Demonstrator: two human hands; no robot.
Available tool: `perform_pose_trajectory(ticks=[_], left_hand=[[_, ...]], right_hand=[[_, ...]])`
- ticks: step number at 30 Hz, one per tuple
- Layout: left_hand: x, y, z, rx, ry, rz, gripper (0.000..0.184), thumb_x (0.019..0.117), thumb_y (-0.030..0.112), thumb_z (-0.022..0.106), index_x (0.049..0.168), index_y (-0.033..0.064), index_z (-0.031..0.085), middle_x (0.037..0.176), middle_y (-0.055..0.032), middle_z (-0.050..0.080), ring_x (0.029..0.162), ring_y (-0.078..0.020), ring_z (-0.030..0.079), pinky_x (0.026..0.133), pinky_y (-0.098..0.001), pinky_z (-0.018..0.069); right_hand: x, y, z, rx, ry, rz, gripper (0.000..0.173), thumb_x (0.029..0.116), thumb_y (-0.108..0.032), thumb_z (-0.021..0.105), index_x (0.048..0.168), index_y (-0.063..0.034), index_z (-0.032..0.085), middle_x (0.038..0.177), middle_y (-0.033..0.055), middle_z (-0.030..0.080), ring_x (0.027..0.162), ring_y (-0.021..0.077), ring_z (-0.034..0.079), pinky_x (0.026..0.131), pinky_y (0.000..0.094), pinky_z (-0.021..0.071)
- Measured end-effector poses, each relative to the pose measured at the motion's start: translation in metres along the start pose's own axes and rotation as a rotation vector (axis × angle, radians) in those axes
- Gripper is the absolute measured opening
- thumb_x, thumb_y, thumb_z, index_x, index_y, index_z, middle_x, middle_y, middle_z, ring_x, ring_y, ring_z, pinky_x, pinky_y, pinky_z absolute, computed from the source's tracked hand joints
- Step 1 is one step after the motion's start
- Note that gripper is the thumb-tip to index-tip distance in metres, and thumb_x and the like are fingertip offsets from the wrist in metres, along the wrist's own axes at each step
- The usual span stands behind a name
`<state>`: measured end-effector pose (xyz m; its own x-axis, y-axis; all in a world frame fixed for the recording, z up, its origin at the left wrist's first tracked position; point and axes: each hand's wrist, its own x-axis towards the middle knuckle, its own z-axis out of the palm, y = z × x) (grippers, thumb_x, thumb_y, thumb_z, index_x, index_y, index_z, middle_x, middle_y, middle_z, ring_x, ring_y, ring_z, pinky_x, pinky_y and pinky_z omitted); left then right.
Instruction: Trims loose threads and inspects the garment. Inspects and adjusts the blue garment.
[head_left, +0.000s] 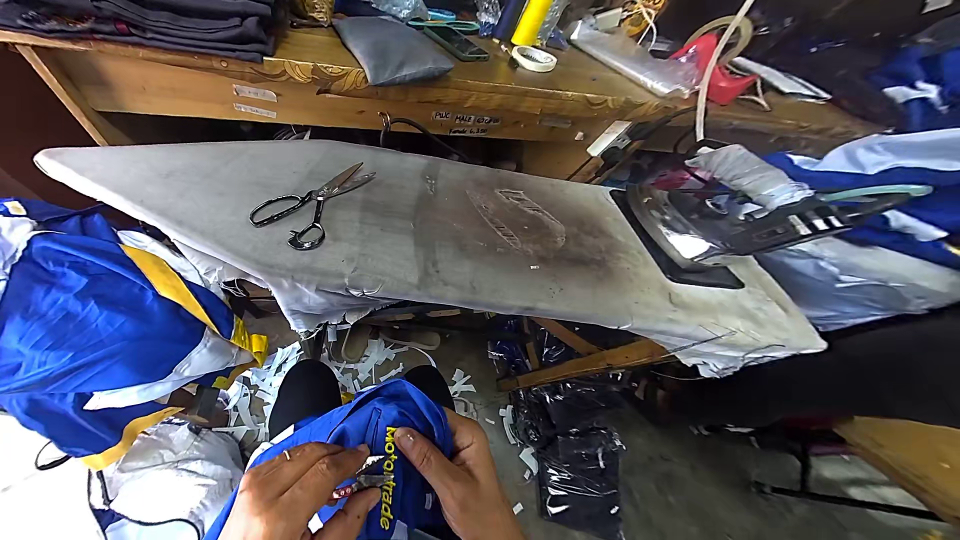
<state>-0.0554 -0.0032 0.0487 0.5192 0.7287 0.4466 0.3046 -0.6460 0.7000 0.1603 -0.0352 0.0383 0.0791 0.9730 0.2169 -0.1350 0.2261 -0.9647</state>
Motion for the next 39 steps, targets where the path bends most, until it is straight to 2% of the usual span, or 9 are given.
perform_pose_trajectory(ticks=[5, 19, 28, 39], left_hand=[[-0.001, 0.001, 0.0, -0.003, -0.005, -0.003, 0.025, 0.0951, 0.024, 0.074, 0.109, 0.0034, 0.076, 0.093, -0.0091, 0.075, 0.08, -0.0086, 0.067, 0.07, -0.0203, 0.0544], [0.0, 0.008, 0.0, 0.104, -0.028, 0.008, 0.026, 0.0964, 0.026, 0.073, 0.11, 0.0046, 0.077, 0.096, -0.0098, 0.076, 0.089, -0.013, 0.071, 0.08, -0.0251, 0.0575], [0.0, 0.015, 0.0, 0.158, -0.037, -0.026, 0.027, 0.0975, 0.027, 0.071, 0.111, 0.004, 0.077, 0.096, -0.0117, 0.076, 0.09, -0.0163, 0.072, 0.08, -0.0289, 0.0581], [-0.001, 0.016, -0.001, 0.162, -0.051, -0.031, 0.027, 0.0979, 0.027, 0.071, 0.112, 0.0049, 0.076, 0.097, -0.0113, 0.076, 0.091, -0.0169, 0.072, 0.08, -0.0287, 0.0578]], right_hand=[[-0.001, -0.003, 0.001, -0.039, 0.006, -0.029, 0.01, 0.0975, -0.002, 0.063, 0.102, -0.0011, 0.072, 0.092, 0.0013, 0.075, 0.086, 0.0047, 0.072, 0.08, 0.0235, 0.0607], [-0.003, -0.005, 0.002, -0.135, 0.023, -0.08, 0.007, 0.096, -0.003, 0.066, 0.099, -0.0015, 0.072, 0.089, -0.0006, 0.075, 0.084, 0.0022, 0.071, 0.078, 0.0211, 0.0605], [-0.003, -0.004, 0.002, -0.165, 0.027, -0.092, 0.008, 0.0954, -0.003, 0.066, 0.1, -0.0005, 0.072, 0.09, 0.0001, 0.075, 0.085, 0.0023, 0.071, 0.078, 0.0211, 0.0603], [-0.004, -0.004, 0.002, -0.156, 0.029, -0.094, 0.008, 0.0949, -0.002, 0.066, 0.1, -0.0008, 0.071, 0.09, -0.0001, 0.075, 0.085, 0.0021, 0.071, 0.078, 0.021, 0.0603]])
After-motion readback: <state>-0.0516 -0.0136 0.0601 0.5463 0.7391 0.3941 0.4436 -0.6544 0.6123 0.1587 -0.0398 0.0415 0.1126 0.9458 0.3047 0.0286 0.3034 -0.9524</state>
